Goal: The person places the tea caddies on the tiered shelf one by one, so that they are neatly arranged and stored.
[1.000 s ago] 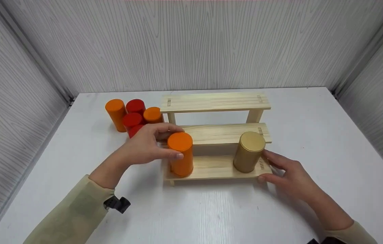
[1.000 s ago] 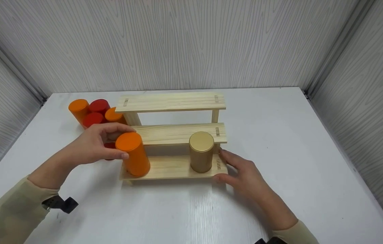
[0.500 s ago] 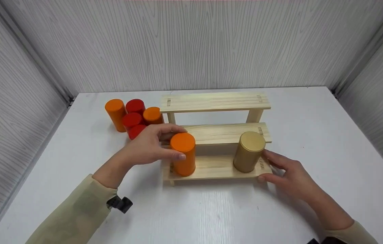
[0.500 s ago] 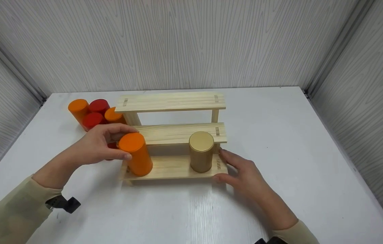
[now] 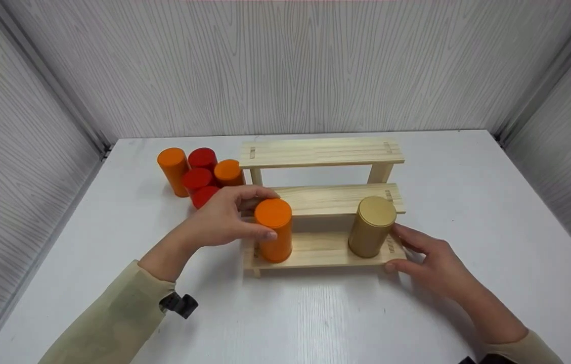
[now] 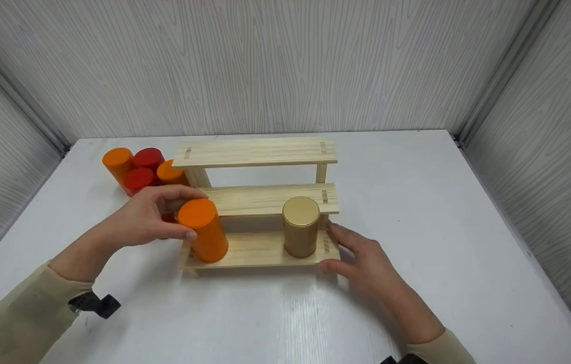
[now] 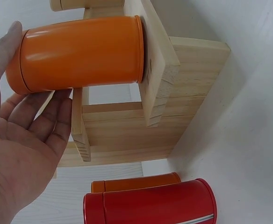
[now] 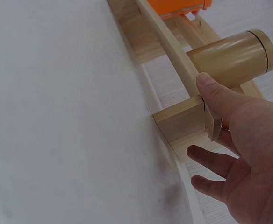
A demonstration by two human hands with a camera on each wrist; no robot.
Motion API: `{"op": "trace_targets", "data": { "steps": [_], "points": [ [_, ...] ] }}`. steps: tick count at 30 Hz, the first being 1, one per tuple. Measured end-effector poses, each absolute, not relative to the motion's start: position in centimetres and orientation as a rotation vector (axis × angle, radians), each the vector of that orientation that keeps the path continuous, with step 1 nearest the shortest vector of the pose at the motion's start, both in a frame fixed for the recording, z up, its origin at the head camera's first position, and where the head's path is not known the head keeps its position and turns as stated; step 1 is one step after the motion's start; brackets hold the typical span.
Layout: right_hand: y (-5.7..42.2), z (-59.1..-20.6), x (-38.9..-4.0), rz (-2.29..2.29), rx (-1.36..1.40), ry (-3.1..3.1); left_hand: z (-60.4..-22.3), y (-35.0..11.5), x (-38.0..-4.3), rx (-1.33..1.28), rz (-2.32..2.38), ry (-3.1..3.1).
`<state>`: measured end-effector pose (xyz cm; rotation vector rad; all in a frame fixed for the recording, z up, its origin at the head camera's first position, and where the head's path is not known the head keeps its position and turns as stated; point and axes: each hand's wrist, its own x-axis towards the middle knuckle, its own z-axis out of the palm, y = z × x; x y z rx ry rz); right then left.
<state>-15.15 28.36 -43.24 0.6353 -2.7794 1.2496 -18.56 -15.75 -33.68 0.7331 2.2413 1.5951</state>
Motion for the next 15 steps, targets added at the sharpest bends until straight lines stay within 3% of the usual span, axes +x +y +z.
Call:
{"op": "trace_targets", "data": {
  "steps": [15],
  "points": [
    [28.42,-43.34,-15.23,1.231,0.639,-2.781,-33.43,-15.83,-18.51,0.718,1.572,2.255]
  ]
}}
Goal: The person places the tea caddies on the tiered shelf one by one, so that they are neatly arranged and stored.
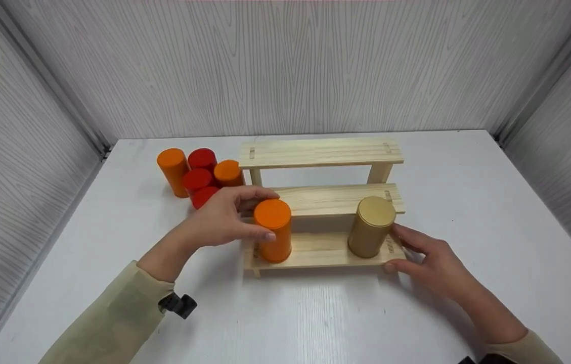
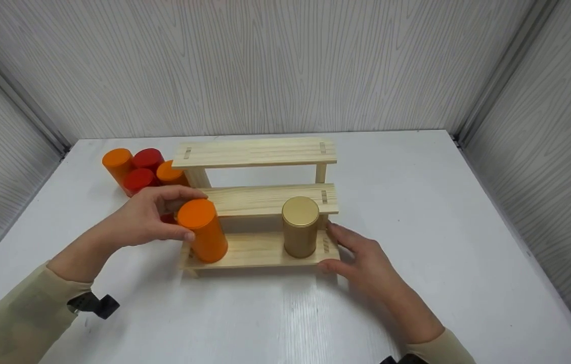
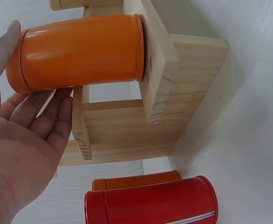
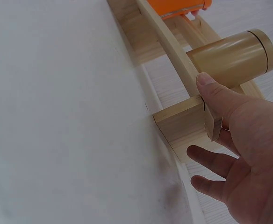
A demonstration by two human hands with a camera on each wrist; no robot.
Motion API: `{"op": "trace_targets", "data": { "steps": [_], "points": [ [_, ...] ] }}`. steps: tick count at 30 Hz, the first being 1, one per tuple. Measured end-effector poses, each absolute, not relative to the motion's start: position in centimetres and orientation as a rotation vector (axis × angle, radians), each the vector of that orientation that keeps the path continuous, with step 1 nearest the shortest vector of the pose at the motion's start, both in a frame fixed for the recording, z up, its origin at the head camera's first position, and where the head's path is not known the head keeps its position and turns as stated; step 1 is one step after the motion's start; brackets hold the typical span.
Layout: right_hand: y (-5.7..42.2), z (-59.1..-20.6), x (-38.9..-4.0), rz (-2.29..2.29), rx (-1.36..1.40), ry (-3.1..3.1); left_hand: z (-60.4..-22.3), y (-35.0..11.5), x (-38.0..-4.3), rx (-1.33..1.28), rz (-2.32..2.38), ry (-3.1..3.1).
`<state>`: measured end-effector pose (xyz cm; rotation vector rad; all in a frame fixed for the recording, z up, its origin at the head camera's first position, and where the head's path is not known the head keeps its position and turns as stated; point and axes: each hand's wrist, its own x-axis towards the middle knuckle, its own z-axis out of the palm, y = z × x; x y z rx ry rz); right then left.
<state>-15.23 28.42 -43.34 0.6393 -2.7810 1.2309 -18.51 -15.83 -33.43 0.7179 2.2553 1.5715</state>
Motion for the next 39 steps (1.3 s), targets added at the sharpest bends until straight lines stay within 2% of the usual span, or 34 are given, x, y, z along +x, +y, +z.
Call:
{"op": "trace_targets", "data": {
  "steps": [22,31,39],
  "points": [
    [28.3,-43.2,-15.3,1.269,0.661,-2.762,-32.5,-16.5,-18.2,0.731,1.509,2.32],
    [28.3,-43.1,-15.2,1.272,0.65,-2.776,-30.5,-18.4,-18.2,0.763,1.614,2.409],
    [28.5,-43.5,-15.3,1.239,0.639,-2.794,-29.1,-20.7,-18.2,0.673,1.715,2.469]
  ]
}}
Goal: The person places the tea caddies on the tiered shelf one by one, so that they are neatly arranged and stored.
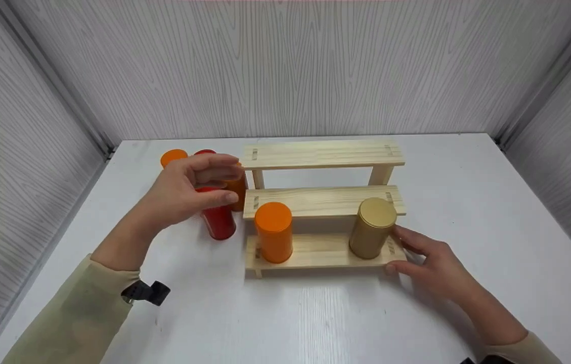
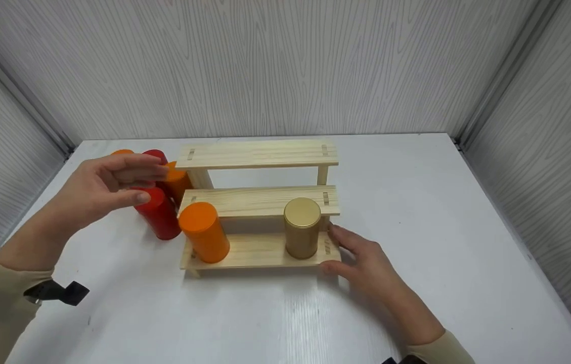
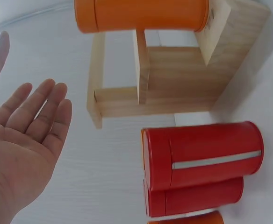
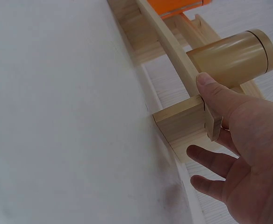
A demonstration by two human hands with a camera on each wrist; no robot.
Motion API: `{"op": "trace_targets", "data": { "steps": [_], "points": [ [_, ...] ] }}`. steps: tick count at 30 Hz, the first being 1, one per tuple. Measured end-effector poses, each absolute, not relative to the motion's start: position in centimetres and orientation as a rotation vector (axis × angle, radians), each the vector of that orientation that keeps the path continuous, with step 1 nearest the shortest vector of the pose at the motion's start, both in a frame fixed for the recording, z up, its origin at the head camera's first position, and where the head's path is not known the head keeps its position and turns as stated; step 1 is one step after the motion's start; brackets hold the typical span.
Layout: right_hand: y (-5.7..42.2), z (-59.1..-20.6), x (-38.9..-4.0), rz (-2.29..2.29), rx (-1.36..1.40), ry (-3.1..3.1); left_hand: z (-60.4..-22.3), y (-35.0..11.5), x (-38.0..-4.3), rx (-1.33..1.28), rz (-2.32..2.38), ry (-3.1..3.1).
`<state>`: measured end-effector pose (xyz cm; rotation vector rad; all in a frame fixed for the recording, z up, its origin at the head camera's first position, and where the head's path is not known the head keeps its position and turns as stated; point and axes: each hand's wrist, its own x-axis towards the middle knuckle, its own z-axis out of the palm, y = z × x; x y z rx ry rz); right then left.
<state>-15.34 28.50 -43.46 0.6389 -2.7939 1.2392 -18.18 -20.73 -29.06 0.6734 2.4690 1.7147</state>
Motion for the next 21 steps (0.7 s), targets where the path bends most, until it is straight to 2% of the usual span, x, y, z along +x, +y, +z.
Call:
{"op": "trace_targets", "data": {
  "steps": [21],
  "points": [
    [28.3,-43.2,-15.3,1.268,0.651,-2.765,-30.3,-25.2,-18.9,0.422,1.781,2.612]
  ]
}}
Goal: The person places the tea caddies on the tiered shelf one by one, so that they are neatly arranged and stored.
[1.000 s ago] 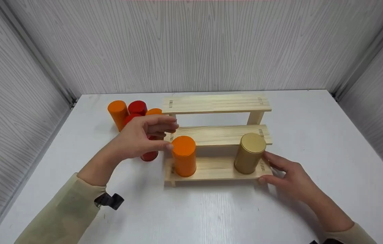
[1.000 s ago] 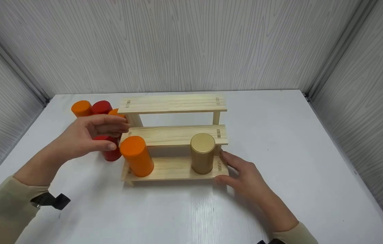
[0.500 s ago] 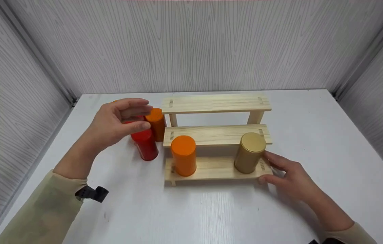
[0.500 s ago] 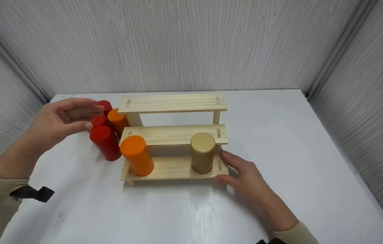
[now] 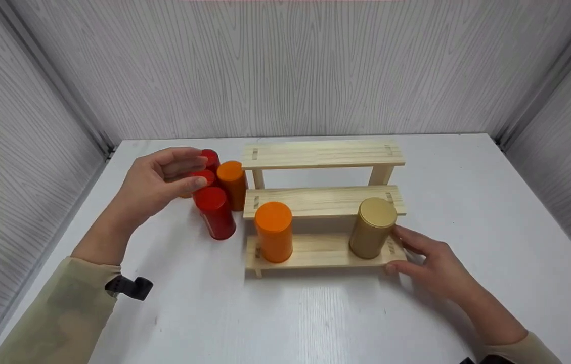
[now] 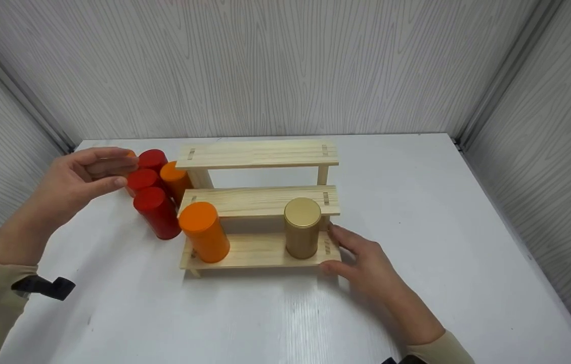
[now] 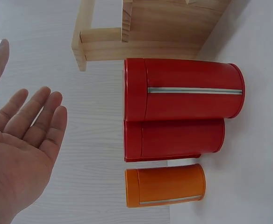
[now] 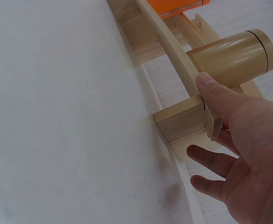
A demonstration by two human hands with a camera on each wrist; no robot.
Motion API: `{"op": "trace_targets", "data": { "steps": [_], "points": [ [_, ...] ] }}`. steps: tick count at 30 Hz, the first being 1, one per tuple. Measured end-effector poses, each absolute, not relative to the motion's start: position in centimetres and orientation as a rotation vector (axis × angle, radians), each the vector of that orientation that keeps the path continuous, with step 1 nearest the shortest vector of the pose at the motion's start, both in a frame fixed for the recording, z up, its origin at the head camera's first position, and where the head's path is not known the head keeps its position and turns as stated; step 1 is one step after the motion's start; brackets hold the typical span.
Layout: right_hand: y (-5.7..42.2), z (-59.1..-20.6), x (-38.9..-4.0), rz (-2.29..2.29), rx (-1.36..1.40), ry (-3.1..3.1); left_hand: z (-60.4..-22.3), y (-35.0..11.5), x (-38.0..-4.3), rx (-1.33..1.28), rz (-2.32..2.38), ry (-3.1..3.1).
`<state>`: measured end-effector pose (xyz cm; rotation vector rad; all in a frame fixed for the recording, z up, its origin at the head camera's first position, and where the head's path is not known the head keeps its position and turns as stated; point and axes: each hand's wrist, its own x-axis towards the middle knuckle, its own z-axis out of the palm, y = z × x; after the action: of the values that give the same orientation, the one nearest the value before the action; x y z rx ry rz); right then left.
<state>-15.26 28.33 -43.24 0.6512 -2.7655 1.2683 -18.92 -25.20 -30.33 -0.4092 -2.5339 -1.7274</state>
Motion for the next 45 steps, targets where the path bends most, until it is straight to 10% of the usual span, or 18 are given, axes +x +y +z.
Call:
{"op": "trace_targets", "data": {
  "steps": [45],
  "points": [
    [28.3,-43.2,-15.2,1.284,0.648,-2.77,-35.2,-26.8,-19.3,-0.245,-1.619,-2.739]
  ]
}}
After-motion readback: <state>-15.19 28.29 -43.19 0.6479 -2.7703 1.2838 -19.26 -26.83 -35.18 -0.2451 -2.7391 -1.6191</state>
